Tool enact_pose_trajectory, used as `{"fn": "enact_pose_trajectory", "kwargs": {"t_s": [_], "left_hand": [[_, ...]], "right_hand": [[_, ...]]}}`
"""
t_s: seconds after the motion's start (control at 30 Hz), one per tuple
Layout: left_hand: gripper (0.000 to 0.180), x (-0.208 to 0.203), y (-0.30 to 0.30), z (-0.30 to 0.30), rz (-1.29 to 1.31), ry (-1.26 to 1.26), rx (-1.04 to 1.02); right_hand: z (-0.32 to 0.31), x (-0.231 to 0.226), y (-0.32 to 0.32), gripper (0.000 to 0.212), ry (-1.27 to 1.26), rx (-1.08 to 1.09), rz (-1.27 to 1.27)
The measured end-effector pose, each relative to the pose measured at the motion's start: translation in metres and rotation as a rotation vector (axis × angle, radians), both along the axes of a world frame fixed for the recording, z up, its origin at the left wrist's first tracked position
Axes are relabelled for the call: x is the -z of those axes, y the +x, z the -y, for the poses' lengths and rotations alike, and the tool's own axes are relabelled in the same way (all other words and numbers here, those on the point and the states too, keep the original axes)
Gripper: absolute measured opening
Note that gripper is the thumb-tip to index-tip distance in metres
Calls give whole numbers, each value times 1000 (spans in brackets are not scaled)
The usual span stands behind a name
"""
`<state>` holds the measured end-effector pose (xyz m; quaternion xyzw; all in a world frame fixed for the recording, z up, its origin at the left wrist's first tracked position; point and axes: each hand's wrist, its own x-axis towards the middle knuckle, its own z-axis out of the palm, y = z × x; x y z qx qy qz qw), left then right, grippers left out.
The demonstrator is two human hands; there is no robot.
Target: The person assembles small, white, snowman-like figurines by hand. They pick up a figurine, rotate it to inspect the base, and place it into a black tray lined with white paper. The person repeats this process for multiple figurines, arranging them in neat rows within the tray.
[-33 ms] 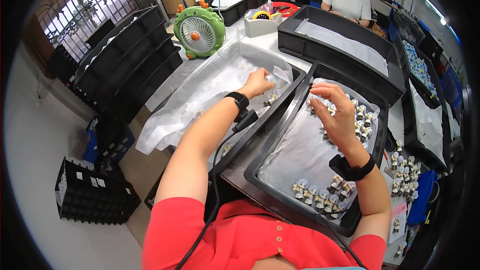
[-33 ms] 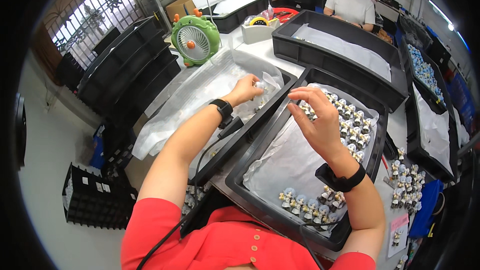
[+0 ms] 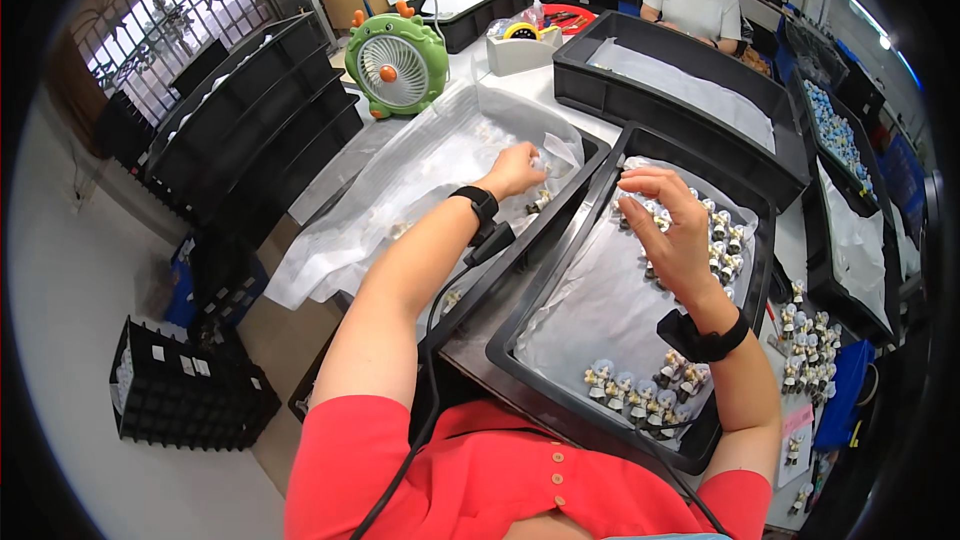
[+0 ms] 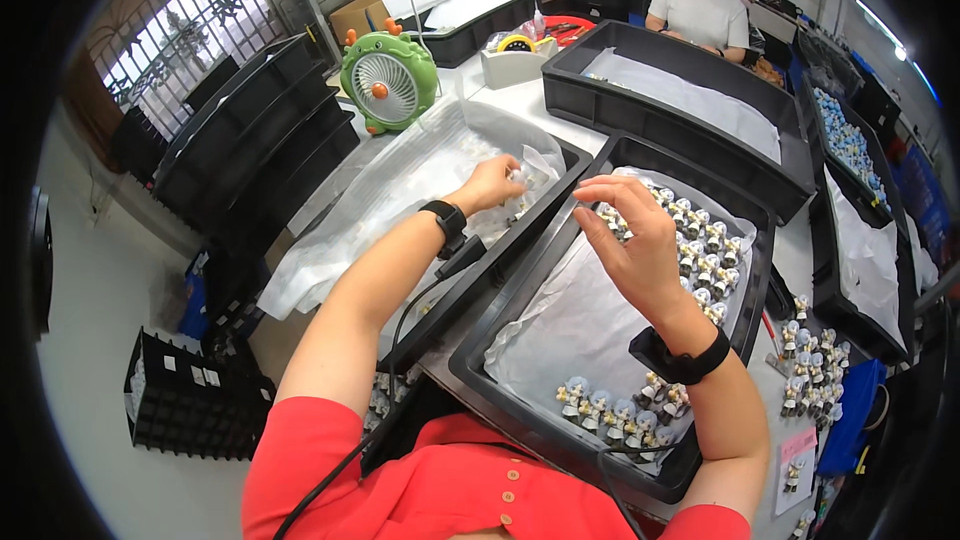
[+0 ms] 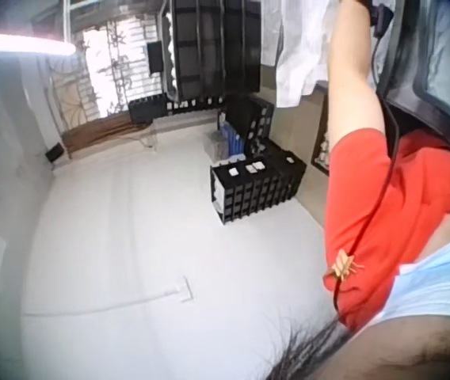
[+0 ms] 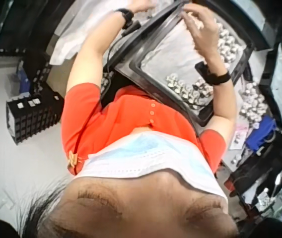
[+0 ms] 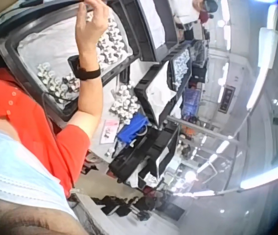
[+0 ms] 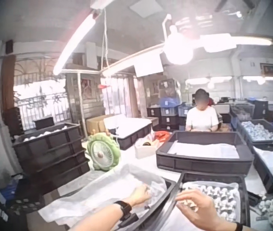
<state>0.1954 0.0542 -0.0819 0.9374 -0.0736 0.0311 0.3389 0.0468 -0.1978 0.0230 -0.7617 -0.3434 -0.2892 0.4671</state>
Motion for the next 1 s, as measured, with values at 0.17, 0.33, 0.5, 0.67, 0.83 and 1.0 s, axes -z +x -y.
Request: {"fn": "enact_pose_trajectory", "kwargs": {"t_s": [0.17,0.33,0.5,0.67,0.83,1.0], "left_hand": [[47,-6,-5,7,-68,355,127],[47,-22,-9,7,-154,396,132],[45,-19,-8,9,-129,445,70],[45,-27,-6,8,-295,399,139],[45,-8,-6,4,-129,390,145],[45,-14,-13,4,-195,331,159]], "right_hand": [[3,0,0,12,-2,11,3],[6,5,8,10,-35,21,23],[12,14,22,10,-58,52,-22],[16,16,25,10,-95,77,-53],[23,23,33,13,-203,64,-131],[52,58,47,31,-604,127,-457]]}}
